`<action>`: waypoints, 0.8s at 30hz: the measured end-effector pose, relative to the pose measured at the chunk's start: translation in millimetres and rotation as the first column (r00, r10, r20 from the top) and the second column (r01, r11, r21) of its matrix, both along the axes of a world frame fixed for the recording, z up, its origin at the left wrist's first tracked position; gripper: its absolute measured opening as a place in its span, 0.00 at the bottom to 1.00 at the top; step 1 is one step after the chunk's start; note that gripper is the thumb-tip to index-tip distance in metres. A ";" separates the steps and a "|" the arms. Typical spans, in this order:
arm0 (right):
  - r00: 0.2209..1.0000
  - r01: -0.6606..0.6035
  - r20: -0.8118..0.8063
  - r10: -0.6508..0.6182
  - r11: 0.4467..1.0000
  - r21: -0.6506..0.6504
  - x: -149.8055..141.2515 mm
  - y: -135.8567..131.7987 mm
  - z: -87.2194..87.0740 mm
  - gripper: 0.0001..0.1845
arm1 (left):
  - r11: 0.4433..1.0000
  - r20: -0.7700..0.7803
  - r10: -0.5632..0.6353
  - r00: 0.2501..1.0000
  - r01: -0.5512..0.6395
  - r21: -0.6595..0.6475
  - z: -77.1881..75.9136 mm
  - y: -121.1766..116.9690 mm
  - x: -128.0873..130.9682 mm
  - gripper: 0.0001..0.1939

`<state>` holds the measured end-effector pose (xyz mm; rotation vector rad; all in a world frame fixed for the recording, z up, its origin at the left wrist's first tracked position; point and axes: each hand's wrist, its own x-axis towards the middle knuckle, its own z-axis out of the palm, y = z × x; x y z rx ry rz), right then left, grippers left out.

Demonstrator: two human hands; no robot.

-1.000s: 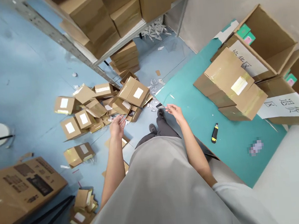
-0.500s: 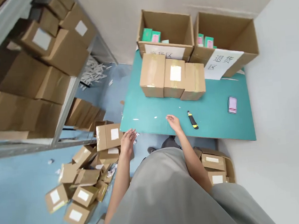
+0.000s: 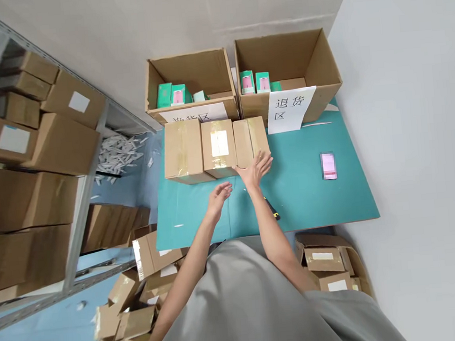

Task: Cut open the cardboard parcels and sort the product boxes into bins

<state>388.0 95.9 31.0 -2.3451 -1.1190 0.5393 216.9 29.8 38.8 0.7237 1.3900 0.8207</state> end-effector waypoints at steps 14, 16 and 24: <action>0.992 -0.006 -0.130 -0.005 0.996 -0.087 19.8 14.1 1.7 0.89 | 0.992 -0.040 -0.116 0.992 0.114 -0.051 -9.5 3.5 -0.5 0.28; 0.989 -0.008 -0.150 -0.004 0.997 -0.076 22.7 16.1 7.3 0.89 | 0.991 -0.027 -0.128 0.991 0.127 -0.045 -7.6 3.1 -1.3 0.26; 0.977 0.139 -0.164 -0.133 0.990 0.028 67.3 6.2 51.7 0.83 | 0.986 0.081 -0.162 0.983 0.165 -0.031 1.6 2.7 -16.3 0.22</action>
